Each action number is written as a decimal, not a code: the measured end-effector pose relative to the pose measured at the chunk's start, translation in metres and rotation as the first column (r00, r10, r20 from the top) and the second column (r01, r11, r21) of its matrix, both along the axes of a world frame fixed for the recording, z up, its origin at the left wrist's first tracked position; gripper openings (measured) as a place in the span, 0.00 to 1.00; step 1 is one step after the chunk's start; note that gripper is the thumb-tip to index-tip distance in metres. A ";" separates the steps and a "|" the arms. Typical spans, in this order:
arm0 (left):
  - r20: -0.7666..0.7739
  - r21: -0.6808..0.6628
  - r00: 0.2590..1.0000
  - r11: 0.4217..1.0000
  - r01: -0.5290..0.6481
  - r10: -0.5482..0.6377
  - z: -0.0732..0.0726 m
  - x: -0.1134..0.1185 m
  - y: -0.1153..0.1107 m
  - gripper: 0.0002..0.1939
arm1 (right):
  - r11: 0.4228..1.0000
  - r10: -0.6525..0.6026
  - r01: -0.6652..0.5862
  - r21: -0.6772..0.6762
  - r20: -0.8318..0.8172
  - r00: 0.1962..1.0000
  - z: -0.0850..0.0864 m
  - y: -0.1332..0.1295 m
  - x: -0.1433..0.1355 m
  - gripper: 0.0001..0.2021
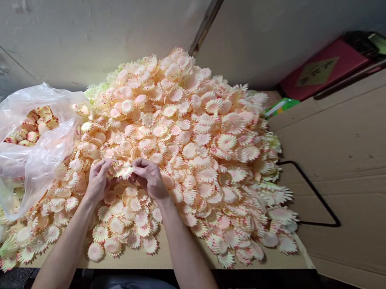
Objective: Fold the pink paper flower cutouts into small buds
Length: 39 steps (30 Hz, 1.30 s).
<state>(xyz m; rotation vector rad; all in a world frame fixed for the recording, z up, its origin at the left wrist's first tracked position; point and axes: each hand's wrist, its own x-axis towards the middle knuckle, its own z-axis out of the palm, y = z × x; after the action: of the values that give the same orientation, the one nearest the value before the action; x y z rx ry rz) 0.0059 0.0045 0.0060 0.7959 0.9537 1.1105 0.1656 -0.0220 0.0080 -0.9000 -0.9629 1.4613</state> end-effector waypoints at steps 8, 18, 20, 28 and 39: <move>-0.109 0.259 0.994 0.965 0.043 -0.015 0.004 -0.007 0.000 0.09 | 0.989 -0.137 0.124 0.084 0.170 0.976 -0.010 0.008 -0.004 0.09; -0.264 0.342 0.964 0.937 0.066 0.029 -0.004 -0.005 0.004 0.11 | 1.000 -0.024 0.025 -0.014 0.039 0.999 0.002 0.004 -0.005 0.11; -0.139 0.267 0.987 0.957 0.112 -0.077 -0.005 -0.004 0.003 0.12 | 0.998 -0.004 0.000 -0.057 -0.066 0.998 0.007 0.002 -0.004 0.11; 0.116 0.071 0.931 0.938 0.339 -0.345 0.003 -0.002 0.000 0.15 | 0.998 0.030 -0.039 -0.048 -0.172 0.985 0.012 -0.001 0.000 0.11; -0.359 0.402 0.933 0.903 0.154 0.000 -0.007 -0.005 0.007 0.12 | 0.940 -0.321 0.224 0.256 0.450 0.833 -0.005 0.002 -0.012 0.16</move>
<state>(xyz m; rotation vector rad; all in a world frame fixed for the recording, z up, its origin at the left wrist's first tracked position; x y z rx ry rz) 0.0006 0.0112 -0.0005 1.4188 0.9734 1.1422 0.1531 -0.0197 0.0035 -1.2369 -1.2596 0.8873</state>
